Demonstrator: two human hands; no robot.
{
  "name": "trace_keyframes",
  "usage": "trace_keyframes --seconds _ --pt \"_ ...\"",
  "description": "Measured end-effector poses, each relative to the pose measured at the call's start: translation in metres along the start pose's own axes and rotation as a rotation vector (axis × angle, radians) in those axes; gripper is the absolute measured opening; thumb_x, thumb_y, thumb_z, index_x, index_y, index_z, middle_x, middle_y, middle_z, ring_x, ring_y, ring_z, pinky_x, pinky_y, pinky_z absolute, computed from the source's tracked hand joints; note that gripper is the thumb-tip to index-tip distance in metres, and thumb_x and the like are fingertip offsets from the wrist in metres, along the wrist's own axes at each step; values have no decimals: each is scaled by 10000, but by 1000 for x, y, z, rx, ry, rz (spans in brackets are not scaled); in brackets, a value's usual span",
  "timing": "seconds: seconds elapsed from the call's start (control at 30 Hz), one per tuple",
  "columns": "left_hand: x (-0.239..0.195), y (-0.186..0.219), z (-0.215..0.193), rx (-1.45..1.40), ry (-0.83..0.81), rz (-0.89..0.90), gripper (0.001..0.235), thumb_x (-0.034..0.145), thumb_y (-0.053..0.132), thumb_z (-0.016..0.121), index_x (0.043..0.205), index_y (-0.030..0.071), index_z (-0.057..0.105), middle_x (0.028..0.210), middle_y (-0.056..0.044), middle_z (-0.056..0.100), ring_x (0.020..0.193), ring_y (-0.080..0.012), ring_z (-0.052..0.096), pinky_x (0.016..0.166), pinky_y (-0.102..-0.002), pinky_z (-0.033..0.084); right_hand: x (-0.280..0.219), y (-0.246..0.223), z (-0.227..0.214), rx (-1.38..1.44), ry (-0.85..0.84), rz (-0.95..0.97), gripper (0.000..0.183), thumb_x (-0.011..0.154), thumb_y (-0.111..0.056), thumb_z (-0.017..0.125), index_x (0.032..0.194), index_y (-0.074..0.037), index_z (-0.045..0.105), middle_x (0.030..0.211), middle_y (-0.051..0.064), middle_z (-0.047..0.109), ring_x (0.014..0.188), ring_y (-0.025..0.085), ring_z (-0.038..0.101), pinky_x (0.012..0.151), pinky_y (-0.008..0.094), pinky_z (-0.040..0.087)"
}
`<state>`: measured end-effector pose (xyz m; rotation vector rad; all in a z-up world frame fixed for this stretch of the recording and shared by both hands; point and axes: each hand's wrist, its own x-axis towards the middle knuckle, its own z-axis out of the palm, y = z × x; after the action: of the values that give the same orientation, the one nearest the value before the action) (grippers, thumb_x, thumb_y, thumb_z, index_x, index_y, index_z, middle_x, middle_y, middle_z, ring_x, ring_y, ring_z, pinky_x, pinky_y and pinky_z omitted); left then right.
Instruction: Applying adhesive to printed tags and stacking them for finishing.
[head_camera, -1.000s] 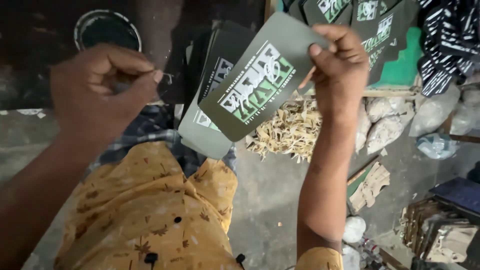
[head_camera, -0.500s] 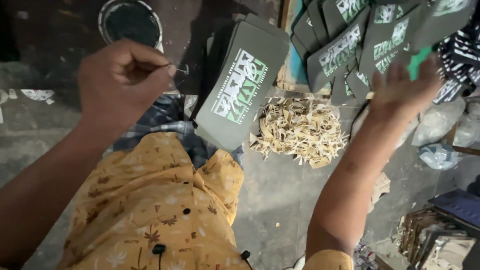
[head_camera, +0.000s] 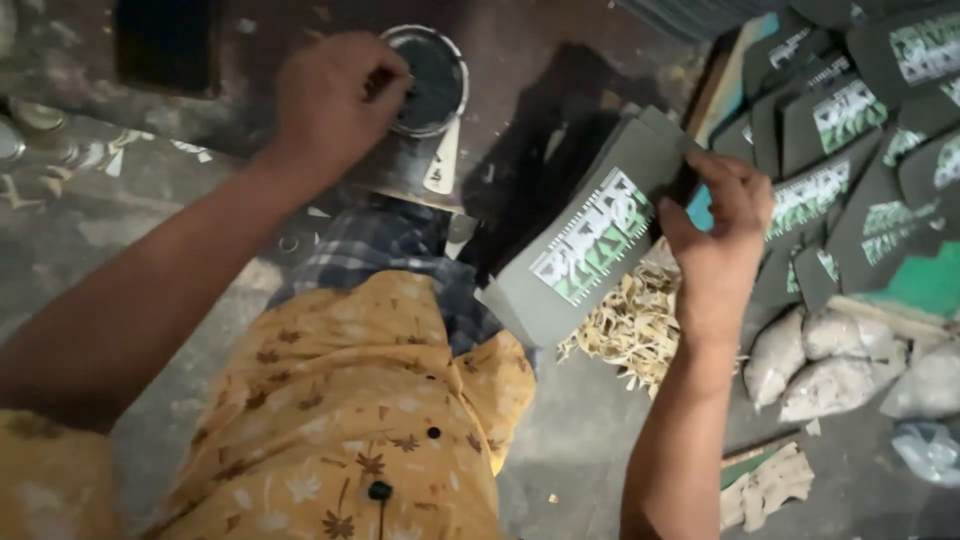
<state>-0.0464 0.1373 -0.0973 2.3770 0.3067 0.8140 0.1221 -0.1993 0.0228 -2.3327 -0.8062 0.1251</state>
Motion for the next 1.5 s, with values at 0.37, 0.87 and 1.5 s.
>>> trace_keyframes --seconds 0.37,0.87,1.5 --pt "2 -3 13 98 -5 22 129 924 108 817 982 123 703 946 -87 687 898 -323 688 752 -447 552 7 6 2 78 32 58 361 866 1 805 1200 -43 674 1219 39 539 1125 165 538 986 308 466" --pt "23 145 13 -666 -215 -77 85 1027 61 791 1038 59 707 1008 -64 750 888 -147 758 752 -282 612 12 2 7 517 -94 138 331 977 92 726 1272 -44 665 1053 -59 607 895 42 536 816 214 426" --pt "26 158 34 -355 -133 174 173 997 16 789 973 86 633 959 -31 713 818 -218 700 720 -354 533 8 13 11 533 -93 88 287 998 103 718 1241 -38 664 1063 -43 652 912 43 575 826 205 466"
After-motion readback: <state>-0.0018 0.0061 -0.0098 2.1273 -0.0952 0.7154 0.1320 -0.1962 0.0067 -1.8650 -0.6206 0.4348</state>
